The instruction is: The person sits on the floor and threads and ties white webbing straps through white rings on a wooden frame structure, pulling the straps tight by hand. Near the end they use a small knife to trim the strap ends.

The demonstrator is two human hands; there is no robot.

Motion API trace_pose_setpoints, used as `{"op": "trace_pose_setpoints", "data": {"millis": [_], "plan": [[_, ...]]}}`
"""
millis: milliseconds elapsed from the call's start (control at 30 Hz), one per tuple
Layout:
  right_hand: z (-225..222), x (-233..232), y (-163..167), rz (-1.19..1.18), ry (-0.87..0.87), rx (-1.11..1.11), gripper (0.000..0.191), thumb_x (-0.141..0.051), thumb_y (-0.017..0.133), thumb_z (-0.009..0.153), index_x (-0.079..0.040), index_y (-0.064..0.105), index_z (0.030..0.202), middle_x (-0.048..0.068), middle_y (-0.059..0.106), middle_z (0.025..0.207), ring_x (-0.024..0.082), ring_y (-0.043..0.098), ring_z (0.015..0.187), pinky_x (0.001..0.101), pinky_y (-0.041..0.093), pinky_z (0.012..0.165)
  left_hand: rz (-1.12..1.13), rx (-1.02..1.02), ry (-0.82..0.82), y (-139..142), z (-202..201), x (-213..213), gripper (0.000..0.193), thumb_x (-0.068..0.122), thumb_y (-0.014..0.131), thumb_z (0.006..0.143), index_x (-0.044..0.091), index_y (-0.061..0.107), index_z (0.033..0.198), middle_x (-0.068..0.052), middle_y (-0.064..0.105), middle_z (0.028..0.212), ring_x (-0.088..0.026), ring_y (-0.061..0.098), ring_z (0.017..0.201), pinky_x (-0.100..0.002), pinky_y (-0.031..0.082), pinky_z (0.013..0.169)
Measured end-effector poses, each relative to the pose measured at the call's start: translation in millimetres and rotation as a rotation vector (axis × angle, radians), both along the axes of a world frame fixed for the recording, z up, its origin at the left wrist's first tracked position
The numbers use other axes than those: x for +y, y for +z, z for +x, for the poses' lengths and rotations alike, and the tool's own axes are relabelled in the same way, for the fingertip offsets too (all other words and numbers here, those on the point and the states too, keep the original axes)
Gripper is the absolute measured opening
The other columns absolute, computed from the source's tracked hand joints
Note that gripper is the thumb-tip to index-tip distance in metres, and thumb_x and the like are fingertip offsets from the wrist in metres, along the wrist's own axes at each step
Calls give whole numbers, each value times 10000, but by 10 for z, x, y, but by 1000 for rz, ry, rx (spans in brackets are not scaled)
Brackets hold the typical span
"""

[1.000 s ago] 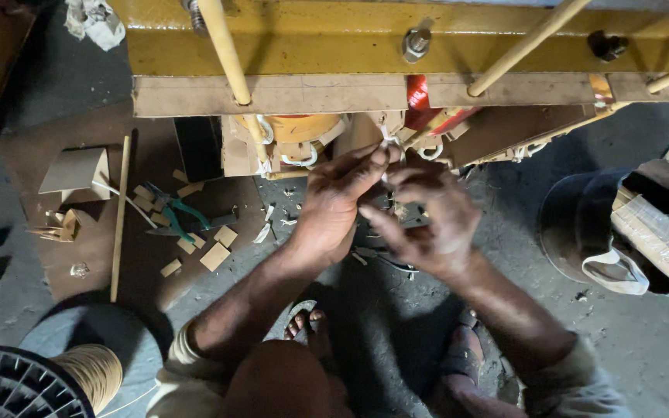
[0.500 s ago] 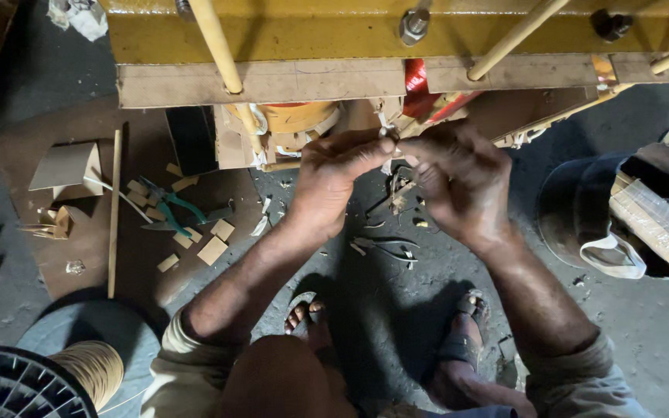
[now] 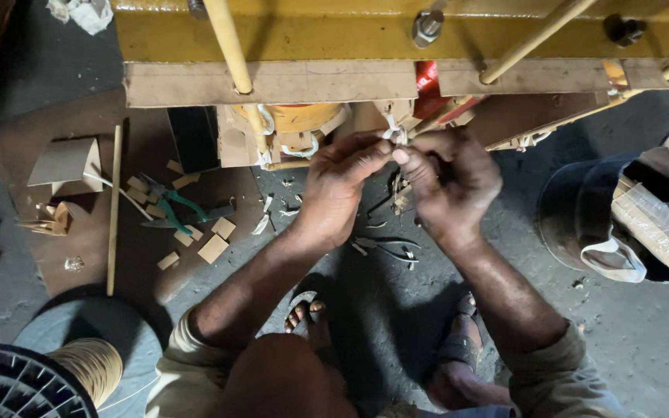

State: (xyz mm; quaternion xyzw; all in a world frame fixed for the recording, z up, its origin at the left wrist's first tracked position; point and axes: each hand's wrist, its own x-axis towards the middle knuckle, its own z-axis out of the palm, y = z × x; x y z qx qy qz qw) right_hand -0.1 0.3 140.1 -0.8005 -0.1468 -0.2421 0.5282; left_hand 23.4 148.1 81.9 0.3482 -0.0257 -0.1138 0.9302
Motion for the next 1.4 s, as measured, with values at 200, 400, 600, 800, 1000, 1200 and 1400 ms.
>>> {"op": "trace_pose_setpoints", "data": {"millis": [200,400,600,800,1000,1200,1400], "plan": [[25,-15,86,-388,28,-226,167,-13,744,985,-40,705,1145,72,713,1026,204,710,881,308,594,788,-14,38,19,80,-163,3,286,83,719,996,-69,707,1238,-131,742,1164,-182,681,1100,-337,517,1035],[37,-77,158,-612,-3,-193,175,-42,757,1015,-55,738,1188,114,685,1072,189,686,903,288,578,765,-23,-90,3,74,-296,17,315,87,692,1009,-2,675,1311,-59,736,1250,-139,676,1160,-303,521,1083],[103,-203,172,-90,269,333,116,-13,665,1102,-20,708,1210,59,683,1079,129,637,973,235,543,907,177,-123,61,-45,-160,-75,294,17,717,1013,26,711,1307,-36,726,1045,-72,611,873,-217,531,786],[98,-213,298,-362,143,40,160,7,677,1056,-27,718,1207,47,710,1015,115,649,846,249,550,753,352,-516,356,-37,-67,6,104,43,702,1035,-6,693,1125,-39,707,993,-79,634,856,-224,523,766],[194,-275,411,-687,-127,-327,213,5,643,1058,-36,687,1262,62,672,959,143,641,775,299,552,683,-566,-304,158,181,77,50,160,55,634,995,-84,712,979,-26,661,713,-46,586,572,-171,492,574],[65,-297,491,-482,315,263,299,22,562,1066,-31,641,1349,57,632,872,139,633,687,326,562,612,706,-1289,728,286,200,300,110,-83,626,926,-18,537,935,-220,535,1081,-348,626,848,-398,573,698],[251,-417,440,-358,492,762,181,37,435,1018,21,607,1075,98,617,935,170,722,781,302,639,616,755,-1400,259,48,435,235,171,-84,606,1036,53,506,1018,-101,629,1205,-165,629,796,-270,527,558]]}}
